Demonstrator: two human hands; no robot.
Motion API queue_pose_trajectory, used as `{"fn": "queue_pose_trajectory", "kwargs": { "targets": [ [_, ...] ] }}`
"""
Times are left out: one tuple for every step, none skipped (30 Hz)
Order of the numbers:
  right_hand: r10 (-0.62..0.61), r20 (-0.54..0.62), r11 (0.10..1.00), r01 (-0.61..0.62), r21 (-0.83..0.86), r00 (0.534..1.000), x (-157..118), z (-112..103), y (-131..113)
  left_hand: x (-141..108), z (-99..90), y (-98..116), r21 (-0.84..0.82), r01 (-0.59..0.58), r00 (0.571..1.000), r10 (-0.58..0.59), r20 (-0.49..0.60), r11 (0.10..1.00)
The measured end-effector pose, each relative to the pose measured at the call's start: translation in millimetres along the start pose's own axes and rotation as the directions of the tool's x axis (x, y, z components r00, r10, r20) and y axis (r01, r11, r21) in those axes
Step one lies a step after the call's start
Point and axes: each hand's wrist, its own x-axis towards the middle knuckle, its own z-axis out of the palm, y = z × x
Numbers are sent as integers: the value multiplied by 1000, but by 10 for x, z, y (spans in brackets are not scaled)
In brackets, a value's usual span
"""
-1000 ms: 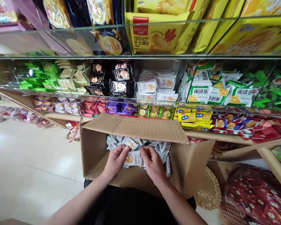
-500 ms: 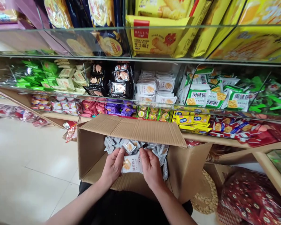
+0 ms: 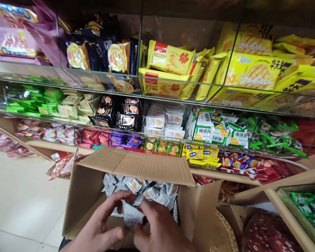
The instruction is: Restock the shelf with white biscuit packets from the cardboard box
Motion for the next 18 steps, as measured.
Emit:
{"fn": "queue_pose_trajectory", "kwargs": {
  "targets": [
    [-16, 43, 997, 20, -80, 999, 13, -28, -49, 11, -12, 54, 10, -21, 999, 21, 42, 1000],
    [-26, 59, 993, 33, -116, 998, 25, -27, -88, 28, -13, 98, 15, -38, 997, 37, 61, 999],
    [-27, 53, 994, 33, -108, 998, 33, -1, -117, 46, -6, 129, 15, -49, 998, 49, 43, 999],
    [-15, 40, 998, 18, -63, 999, 36, 39, -134, 63, 3, 147, 9, -53, 999, 53, -4, 999],
    [4, 28, 1000, -4, 5, 1000, 35, 83, -141, 76, 12, 151, -3, -45, 997, 45, -70, 999],
    [17, 30, 997, -19, 78, 999, 29, 113, -142, 82, 15, 143, -25, -26, 990, 22, -142, 999],
    [16, 40, 991, -21, 133, 999, 25, 114, -141, 82, 10, 127, -53, 0, 979, -11, -206, 999],
    [7, 43, 988, -14, 155, 999, 27, 75, -141, 78, -4, 105, -87, 30, 965, -52, -258, 996],
    [-1, 20, 990, -1, 139, 1000, 44, -12, -145, 69, -24, 79, -125, 64, 951, -99, -292, 990],
    [-18, -36, 996, 21, 83, 999, 82, -148, -154, 60, -48, 52, -162, 99, 940, -146, -310, 982],
    [-45, -120, 999, 45, -4, 992, 150, -329, -166, 50, -72, 24, -193, 133, 929, -190, -317, 972],
    [-72, -233, 993, 48, -111, 970, 249, -545, -180, 40, -90, -4, -212, 165, 922, -227, -314, 963],
    [-144, -352, 971, 64, -231, 925, 379, -780, -193, 29, -97, -32, -222, 197, 919, -259, -298, 955],
    [-219, -433, 931, 54, -360, 874, 536, -1021, -202, 16, -92, -61, -225, 228, 918, -286, -274, 947],
    [-258, -471, 875, -3, -484, 843, 710, -1252, -206, 0, -72, -92, -224, 251, 918, -305, -253, 942],
    [-262, -502, 807, -99, -583, 824, 892, -1461, -204, -21, -40, -127, -222, 268, 916, -319, -242, 937],
    [-225, -529, 732, -216, -646, 818, 1073, -1640, -195, -47, 1, -165, -221, 281, 914, -331, -237, 934],
    [-175, -549, 665, -313, -678, 817, 1243, -1784, -179, -76, 46, -210, -222, 290, 909, -340, -240, 931]
  ]
}}
